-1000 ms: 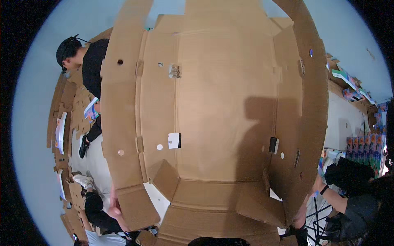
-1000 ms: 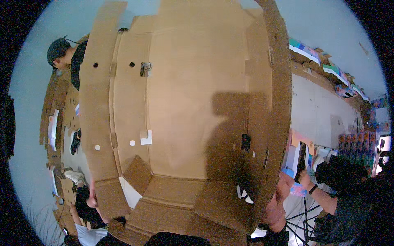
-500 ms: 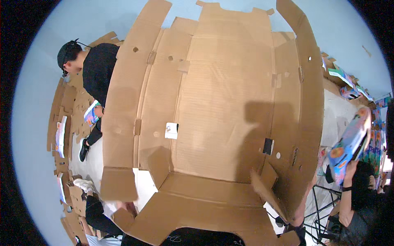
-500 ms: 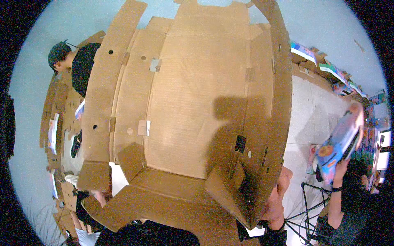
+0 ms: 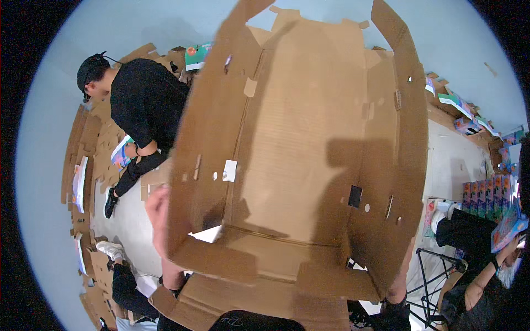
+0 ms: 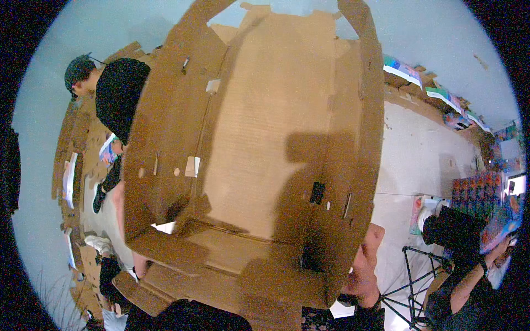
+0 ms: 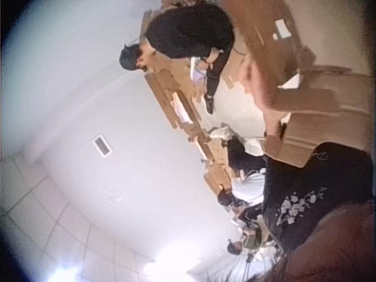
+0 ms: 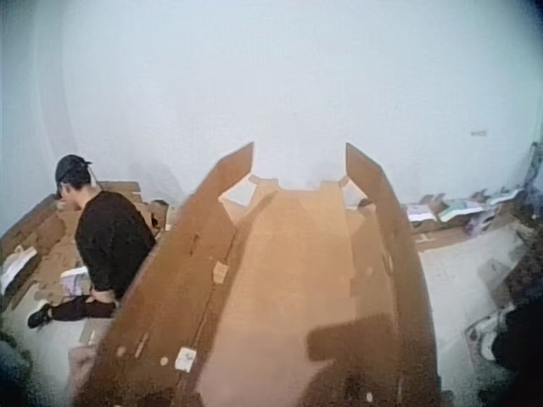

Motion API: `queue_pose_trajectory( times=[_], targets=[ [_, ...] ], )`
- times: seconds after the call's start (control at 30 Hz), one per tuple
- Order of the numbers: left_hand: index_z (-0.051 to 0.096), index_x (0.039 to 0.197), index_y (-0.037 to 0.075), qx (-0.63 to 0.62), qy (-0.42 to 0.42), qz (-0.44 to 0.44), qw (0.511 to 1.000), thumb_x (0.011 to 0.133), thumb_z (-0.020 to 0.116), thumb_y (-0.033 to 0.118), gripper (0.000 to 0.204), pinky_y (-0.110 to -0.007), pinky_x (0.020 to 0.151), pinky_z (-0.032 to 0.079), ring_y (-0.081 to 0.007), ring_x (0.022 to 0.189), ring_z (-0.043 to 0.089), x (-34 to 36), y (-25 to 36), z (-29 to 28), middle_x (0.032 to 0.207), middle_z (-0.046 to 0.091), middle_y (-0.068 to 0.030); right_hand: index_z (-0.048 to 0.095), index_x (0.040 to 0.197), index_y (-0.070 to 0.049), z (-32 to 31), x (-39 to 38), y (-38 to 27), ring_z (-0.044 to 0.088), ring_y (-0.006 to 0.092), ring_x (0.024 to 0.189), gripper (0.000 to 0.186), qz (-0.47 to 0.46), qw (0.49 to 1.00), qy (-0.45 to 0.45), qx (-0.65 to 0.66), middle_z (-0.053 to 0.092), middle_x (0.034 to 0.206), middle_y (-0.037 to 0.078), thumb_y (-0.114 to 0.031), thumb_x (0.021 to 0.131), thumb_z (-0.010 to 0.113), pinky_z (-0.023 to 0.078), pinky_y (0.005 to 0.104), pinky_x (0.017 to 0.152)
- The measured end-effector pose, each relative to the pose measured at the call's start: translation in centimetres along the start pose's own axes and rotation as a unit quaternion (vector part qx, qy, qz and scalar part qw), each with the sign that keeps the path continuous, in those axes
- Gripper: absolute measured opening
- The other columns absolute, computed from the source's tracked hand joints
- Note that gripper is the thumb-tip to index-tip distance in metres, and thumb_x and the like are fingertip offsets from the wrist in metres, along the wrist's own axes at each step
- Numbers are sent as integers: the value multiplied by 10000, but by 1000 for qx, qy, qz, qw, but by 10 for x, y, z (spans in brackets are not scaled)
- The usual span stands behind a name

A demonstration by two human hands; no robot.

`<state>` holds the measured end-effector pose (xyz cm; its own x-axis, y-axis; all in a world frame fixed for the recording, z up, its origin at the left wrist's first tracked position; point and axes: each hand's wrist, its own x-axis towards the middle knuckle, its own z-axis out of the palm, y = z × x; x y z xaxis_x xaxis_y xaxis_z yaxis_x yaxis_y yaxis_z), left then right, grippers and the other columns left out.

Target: Folding cardboard sheets into fruit packaging boxes.

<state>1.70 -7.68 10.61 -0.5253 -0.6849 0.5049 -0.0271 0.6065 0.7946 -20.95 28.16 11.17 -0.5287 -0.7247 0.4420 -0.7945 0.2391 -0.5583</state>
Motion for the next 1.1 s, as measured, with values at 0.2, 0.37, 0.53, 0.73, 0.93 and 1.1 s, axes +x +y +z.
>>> queue_pose_trajectory(
  times=[0.2,0.37,0.53,0.73,0.93,1.1],
  targets=[
    [601,1338,65,63,-244,208,945,861,761,321,564,-554,1008,475,-445,1238,579,15,41,-2,1370,601,-173,680,1147,-213,-6,16,-12,558,285,1007,424,-125,990,5,-66,644,1324,110,-288,754,821,484,375,799],
    [696,1232,162,268,-434,282,813,885,699,206,349,-390,1029,458,-200,1255,564,-5,84,8,1395,599,30,731,1150,-278,-27,29,-34,562,217,1074,496,-173,961,-167,-140,630,1350,-18,-283,664,830,495,375,863],
    [669,1295,165,314,-453,287,783,928,611,181,372,-339,1099,394,-160,1296,516,-16,89,18,1461,543,30,686,1258,-290,-28,32,-46,524,183,1175,534,-164,935,-242,-201,575,1413,-49,-229,735,776,475,389,968],
    [555,1423,129,315,-572,249,716,896,583,172,529,-379,1199,284,-192,1416,416,-4,98,4,1539,466,-5,567,1413,-290,-38,23,-44,476,146,1279,528,-141,912,-309,-230,496,1502,-78,-244,892,641,382,401,1097],
    [492,1475,147,281,-630,224,689,882,590,186,603,-356,1212,243,-164,1430,397,8,88,3,1568,432,10,558,1412,-291,-36,16,-47,463,152,1285,538,-106,904,-350,-221,482,1515,-79,-272,884,660,331,427,1136],
    [511,1454,126,276,-534,355,716,945,586,286,539,-305,1174,269,-141,1419,407,-1,59,5,1523,492,12,637,1329,-267,-18,9,-30,494,154,1224,459,-118,945,-258,-162,528,1477,-70,-314,875,682,387,401,1073]
  ],
)
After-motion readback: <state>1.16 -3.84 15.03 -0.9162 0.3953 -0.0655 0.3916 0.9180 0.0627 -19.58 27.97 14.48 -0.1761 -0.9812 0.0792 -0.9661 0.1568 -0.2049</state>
